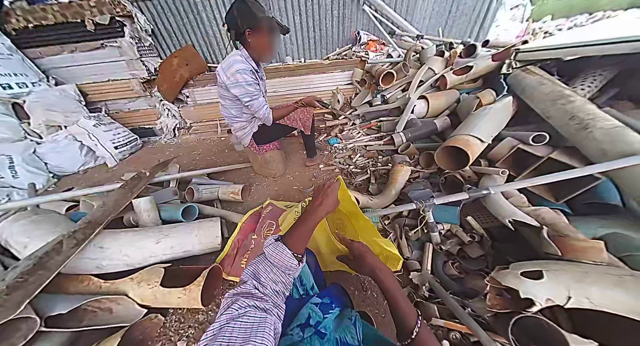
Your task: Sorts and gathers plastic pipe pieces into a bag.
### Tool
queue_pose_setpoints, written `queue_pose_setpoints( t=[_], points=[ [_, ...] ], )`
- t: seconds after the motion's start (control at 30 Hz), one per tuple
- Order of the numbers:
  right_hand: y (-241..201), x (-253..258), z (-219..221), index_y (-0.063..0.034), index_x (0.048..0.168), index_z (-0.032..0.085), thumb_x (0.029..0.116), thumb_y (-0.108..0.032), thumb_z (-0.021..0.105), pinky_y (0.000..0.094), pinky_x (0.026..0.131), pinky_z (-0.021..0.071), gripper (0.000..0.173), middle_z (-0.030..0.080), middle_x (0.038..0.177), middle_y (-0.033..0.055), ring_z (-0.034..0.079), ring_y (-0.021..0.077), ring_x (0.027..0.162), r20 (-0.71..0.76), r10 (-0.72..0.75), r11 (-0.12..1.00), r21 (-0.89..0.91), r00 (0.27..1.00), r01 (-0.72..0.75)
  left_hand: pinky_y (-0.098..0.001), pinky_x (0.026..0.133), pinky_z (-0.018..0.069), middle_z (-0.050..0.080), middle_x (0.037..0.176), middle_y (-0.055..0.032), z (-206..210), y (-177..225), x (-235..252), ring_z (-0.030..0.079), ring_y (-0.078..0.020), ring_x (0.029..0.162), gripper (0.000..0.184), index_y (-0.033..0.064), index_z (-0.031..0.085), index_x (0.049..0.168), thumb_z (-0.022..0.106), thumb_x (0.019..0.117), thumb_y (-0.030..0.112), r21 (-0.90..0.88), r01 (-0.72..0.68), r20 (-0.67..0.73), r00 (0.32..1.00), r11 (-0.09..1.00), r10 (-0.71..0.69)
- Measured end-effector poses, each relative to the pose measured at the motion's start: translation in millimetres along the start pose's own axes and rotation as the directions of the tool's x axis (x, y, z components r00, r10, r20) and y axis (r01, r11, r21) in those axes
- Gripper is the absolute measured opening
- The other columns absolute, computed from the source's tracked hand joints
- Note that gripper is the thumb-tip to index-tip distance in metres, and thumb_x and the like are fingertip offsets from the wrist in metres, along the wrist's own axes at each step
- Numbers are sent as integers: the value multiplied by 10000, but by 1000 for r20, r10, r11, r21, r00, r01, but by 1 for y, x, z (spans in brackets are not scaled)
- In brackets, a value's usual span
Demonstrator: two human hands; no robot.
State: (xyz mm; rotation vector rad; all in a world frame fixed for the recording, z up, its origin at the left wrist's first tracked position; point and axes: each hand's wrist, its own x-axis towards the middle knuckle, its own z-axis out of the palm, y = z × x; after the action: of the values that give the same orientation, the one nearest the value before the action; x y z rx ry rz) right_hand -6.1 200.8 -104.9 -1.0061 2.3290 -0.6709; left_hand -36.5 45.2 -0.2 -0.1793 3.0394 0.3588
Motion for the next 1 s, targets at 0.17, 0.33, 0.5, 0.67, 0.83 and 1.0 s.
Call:
queue_pose_setpoints(
  t=[0.17, 0.33, 0.5, 0.67, 0.83, 1.0],
  points=[
    [9, -5, -5, -12, 1515, 463, 1098, -161, 458, 560, 1124, 380, 444, 601, 1374, 280, 565, 419, 1303, 28, -6, 998, 67, 1000, 4, -604, 1071, 436, 527, 1488, -208, 4, 4, 2, 537, -395, 1342, 516, 23, 518, 1476, 523, 962, -22, -32, -38, 29, 999, 999, 39],
    [-24, -10, 15, 78, 1306, 616, 1087, -91, 427, 554, 1004, 462, 335, 683, 1128, 306, 656, 443, 1100, -77, -151, 986, 57, 986, 155, -613, 1086, 417, 485, 1536, -188, 12, 16, 4, 504, -393, 1376, 572, 39, 457, 1527, 525, 963, -30, -33, -90, 90, 992, 995, 92],
    [-50, -14, 37, 102, 1150, 640, 1057, -73, 455, 599, 949, 475, 270, 680, 1058, 304, 657, 463, 1069, -32, -168, 986, 12, 985, 169, -579, 1126, 400, 444, 1561, -211, 21, 21, 8, 468, -387, 1412, 596, -5, 418, 1535, 548, 955, -39, -56, -96, 139, 985, 994, 103],
    [-26, -11, 11, 95, 1219, 631, 1048, -143, 546, 599, 978, 463, 306, 673, 1117, 298, 649, 440, 1090, 49, -269, 962, 60, 962, 266, -588, 1116, 412, 465, 1542, -224, 24, 17, 9, 496, -401, 1386, 633, -9, 389, 1552, 572, 947, -43, -123, -46, 70, 996, 991, 55],
    [41, -51, -61, 39, 1409, 561, 1021, -124, 584, 377, 993, 560, 422, 723, 1194, 168, 715, 197, 1075, -459, -288, 863, 254, 840, 436, -640, 1143, 359, 447, 1535, -286, 30, 7, 8, 453, -466, 1405, 633, -31, 382, 1553, 547, 943, -58, -173, -85, 3, 996, 981, 86],
    [113, -99, -129, 12, 1386, 508, 1083, -97, 409, 313, 785, 616, 337, 716, 1066, 75, 727, 157, 922, -814, 219, 718, 508, 538, 476, -709, 1128, 308, 462, 1482, -355, 27, 2, 10, 401, -538, 1412, 599, -35, 388, 1550, 521, 966, -43, -178, -93, -12, 996, 980, 93]
  ],
)
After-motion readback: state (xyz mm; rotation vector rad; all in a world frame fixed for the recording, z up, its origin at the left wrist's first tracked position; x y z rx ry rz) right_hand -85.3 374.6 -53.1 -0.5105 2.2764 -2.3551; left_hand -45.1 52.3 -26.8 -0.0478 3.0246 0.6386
